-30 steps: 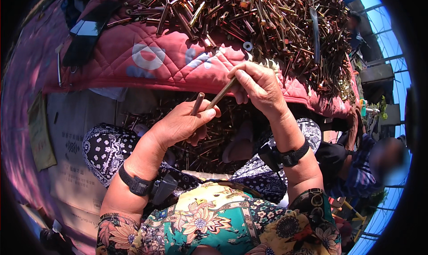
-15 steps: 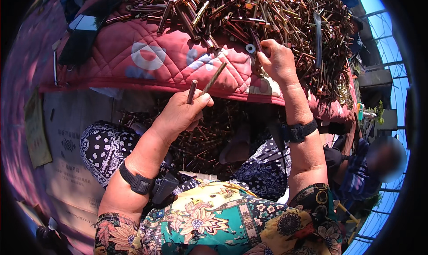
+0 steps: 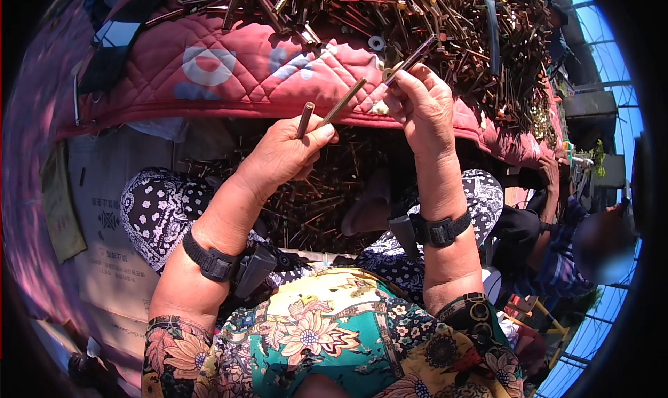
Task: The person is manually assembling small metal tubes with circular washers or components, sorting through a large pile on a mat.
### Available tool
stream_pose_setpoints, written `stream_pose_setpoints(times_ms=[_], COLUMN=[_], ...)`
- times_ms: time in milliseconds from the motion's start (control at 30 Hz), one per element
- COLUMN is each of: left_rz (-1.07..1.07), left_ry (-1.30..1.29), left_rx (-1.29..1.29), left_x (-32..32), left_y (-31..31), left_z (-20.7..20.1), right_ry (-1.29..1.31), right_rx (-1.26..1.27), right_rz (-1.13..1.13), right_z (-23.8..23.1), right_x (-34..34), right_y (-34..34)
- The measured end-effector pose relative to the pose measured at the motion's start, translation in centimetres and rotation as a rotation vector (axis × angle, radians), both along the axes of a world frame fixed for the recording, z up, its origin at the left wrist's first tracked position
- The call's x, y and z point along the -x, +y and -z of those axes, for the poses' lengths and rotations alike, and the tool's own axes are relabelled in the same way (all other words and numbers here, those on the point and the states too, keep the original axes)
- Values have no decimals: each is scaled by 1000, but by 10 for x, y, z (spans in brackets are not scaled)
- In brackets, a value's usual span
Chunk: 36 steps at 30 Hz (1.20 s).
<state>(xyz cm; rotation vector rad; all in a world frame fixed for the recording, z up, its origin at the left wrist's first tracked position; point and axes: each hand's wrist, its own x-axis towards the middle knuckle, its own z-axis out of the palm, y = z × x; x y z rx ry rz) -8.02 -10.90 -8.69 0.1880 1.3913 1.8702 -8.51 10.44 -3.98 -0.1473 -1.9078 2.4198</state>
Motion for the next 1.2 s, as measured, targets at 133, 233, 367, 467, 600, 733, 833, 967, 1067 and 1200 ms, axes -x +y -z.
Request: stream_pose_setpoints(times_ms=[133, 233, 367, 467, 600, 733, 833, 967, 1067, 1200], left_rz=[-1, -23, -82, -141, -215, -201, -365, -489, -377, -390], left_ry=[66, 216, 234, 337, 588, 658, 628, 502, 11, -110], left_rx=[18, 85, 85, 201, 325, 449, 219, 32, 6, -67], left_x=[-1, -1, 1, 2, 3, 4, 3, 9, 7, 15], left_y=[-1, 0, -3, -7, -11, -16, -12, -10, -22, -23], left_z=[-2, 0, 2, 7, 7, -2, -4, 0, -10, -9], right_ry=[76, 107, 220, 226, 179, 65, -41, -83, -13, 502], right_rx=[-19, 25, -66, -152, -156, -78, -169, -235, -338, -1454], right_rz=[0, 17, 64, 51, 88, -12, -221, -357, -362, -94], right_z=[8, 10, 8, 5, 1, 3, 5, -5, -14, 10], right_x=[2, 3, 5, 9, 13, 14, 10, 16, 49, 103], right_y=[-12, -15, -22, -25, -25, -29, -43, -47, -29, 12])
